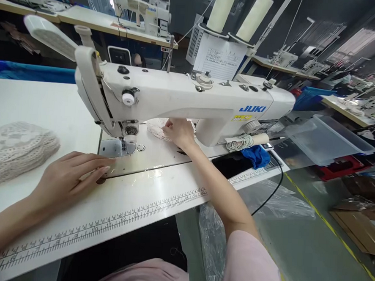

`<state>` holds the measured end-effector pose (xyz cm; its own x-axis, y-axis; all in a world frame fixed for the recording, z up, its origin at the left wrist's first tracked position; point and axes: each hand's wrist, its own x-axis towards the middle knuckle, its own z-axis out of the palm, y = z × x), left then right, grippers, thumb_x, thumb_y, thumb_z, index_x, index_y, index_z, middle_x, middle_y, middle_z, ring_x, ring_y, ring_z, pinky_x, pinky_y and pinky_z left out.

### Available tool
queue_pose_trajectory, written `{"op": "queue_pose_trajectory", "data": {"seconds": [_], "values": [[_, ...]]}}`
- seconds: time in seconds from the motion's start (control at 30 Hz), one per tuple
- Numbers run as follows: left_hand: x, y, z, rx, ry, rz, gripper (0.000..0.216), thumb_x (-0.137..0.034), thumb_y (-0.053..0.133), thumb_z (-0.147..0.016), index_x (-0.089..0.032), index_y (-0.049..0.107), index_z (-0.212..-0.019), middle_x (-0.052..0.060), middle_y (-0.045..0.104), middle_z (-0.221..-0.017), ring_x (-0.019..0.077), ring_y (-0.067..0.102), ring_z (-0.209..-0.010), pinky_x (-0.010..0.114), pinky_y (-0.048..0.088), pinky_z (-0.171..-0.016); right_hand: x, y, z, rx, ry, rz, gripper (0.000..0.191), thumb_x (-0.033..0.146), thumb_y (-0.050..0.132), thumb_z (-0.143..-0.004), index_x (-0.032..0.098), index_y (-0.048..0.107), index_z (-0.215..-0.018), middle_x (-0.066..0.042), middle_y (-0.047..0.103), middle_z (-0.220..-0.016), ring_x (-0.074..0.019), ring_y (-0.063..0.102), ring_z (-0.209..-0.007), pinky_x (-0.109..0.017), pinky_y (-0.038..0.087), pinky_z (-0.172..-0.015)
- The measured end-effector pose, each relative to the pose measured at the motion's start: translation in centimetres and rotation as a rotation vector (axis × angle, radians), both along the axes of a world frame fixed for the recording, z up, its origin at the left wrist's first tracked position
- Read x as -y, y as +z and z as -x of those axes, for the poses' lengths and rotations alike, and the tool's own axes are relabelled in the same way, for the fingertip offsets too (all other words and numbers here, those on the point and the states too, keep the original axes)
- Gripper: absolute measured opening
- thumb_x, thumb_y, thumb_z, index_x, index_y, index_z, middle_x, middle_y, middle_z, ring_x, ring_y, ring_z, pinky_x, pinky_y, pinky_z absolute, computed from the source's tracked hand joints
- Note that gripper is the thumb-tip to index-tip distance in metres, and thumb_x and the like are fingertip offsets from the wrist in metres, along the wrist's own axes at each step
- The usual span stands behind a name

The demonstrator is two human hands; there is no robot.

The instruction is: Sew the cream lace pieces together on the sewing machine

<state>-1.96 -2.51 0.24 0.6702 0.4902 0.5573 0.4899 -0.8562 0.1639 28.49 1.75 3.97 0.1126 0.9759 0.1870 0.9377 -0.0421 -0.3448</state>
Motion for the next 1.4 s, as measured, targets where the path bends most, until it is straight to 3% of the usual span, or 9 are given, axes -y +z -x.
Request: {"op": "queue_pose_trajectory", "data": {"seconds": [0.2, 0.33, 0.47, 0.7, 0.87, 0.97, 1.13, 1.27, 1.4], "values": [[0.1, 0.1, -0.2, 0.024, 0.02, 0.057, 0.021, -0.027, 0.05, -0.098, -0.02, 0.067, -0.107, 0.001, 0.075, -0.099, 0.0175, 0.069, -0.082, 0.035, 0.046, -0.078, 2.0, 0.5, 0.3, 0.039, 0.1, -0.105, 0.016, 0.024, 0.044, -0.095, 0.018, 0.059, -0.093, -0.007, 0.07, -0.092, -0.0193, 0.062, -0.081, -0.03, 0.041, -0.068], [0.3, 0.0, -0.4, -0.023, 0.099, 0.223, 0.028, -0.036, 0.043, -0.101, -0.023, 0.067, -0.105, 0.0, 0.074, -0.098, 0.0185, 0.067, -0.083, 0.036, 0.043, -0.078, 5.6, -0.3, 3.6, 0.088, 0.332, -0.055, 0.018, 0.013, 0.044, -0.094, 0.018, 0.059, -0.084, -0.003, 0.068, -0.078, -0.0145, 0.058, -0.067, -0.031, 0.042, -0.071], [0.3, -0.2, -0.7, -0.077, 0.219, 0.431, 0.036, -0.048, 0.039, -0.1, -0.023, 0.063, -0.109, 0.005, 0.068, -0.106, 0.0228, 0.063, -0.092, 0.039, 0.042, -0.079, 9.5, -1.3, 8.6, 0.084, 0.63, 0.042, 0.015, 0.015, 0.044, -0.096, 0.017, 0.058, -0.09, -0.003, 0.067, -0.084, -0.0119, 0.055, -0.062, -0.027, 0.037, -0.054], [0.4, 0.1, -0.9, -0.021, 0.121, 0.604, 0.029, -0.049, 0.055, -0.089, -0.021, 0.059, -0.085, 0.001, 0.064, -0.084, 0.0187, 0.059, -0.077, 0.035, 0.043, -0.075, 12.3, -0.6, 11.8, -0.317, 0.903, 0.263, 0.01, 0.025, 0.053, -0.096, 0.019, 0.058, -0.091, 0.002, 0.068, -0.084, -0.0108, 0.06, -0.069, -0.024, 0.045, -0.058], [0.5, 0.8, -1.2, 0.14, -0.017, 0.8, 0.022, -0.041, 0.053, -0.092, -0.019, 0.057, -0.087, -0.003, 0.057, -0.069, 0.0105, 0.047, -0.056, 0.024, 0.034, -0.05, 9.7, -1.3, 9.1, -0.623, 0.632, -0.007, 0.02, 0.026, 0.058, -0.093, 0.018, 0.059, -0.111, -0.007, 0.065, -0.115, -0.008, 0.061, -0.069, -0.024, 0.052, -0.06], [0.5, 0.9, -1.3, 0.191, -0.022, 0.792, 0.019, -0.038, 0.056, -0.09, -0.02, 0.053, -0.085, -0.006, 0.051, -0.065, 0.0092, 0.041, -0.054, 0.023, 0.033, -0.05, 7.3, -1.4, 7.7, -0.71, 0.55, 0.369, 0.031, 0.031, 0.07, -0.083, 0.019, 0.061, -0.111, -0.007, 0.065, -0.115, -0.0046, 0.058, -0.053, -0.022, 0.048, -0.047], [0.2, 1.2, -1.1, 0.158, 0.044, 0.843, 0.022, -0.035, 0.063, -0.085, -0.021, 0.047, -0.08, -0.008, 0.043, -0.062, 0.0081, 0.038, -0.053, 0.021, 0.031, -0.049, 4.8, -0.7, 6.4, -0.622, 0.602, 0.695, 0.021, 0.036, 0.069, -0.083, 0.018, 0.062, -0.078, 0.005, 0.059, -0.053, -0.0061, 0.052, -0.043, -0.018, 0.034, -0.042], [0.2, 1.3, -1.0, 0.045, 0.091, 0.78, 0.019, -0.029, 0.066, -0.083, -0.021, 0.048, -0.082, -0.008, 0.049, -0.063, 0.0072, 0.042, -0.052, 0.02, 0.032, -0.05, 4.0, -0.2, 6.5, -0.495, 0.647, 0.769, 0.015, 0.033, 0.066, -0.085, 0.018, 0.064, -0.083, 0.006, 0.058, -0.048, -0.0075, 0.053, -0.044, -0.019, 0.033, -0.042], [0.3, 0.7, -1.2, 0.013, 0.104, 0.619, 0.012, -0.023, 0.061, -0.085, -0.02, 0.05, -0.084, -0.009, 0.055, -0.064, 0.0064, 0.045, -0.049, 0.02, 0.032, -0.05, 3.6, -0.3, 7.0, -0.57, 0.666, 0.615, 0.015, 0.024, 0.06, -0.086, 0.02, 0.066, -0.099, 0.007, 0.059, -0.056, -0.0089, 0.058, -0.052, -0.021, 0.04, -0.05]]}}
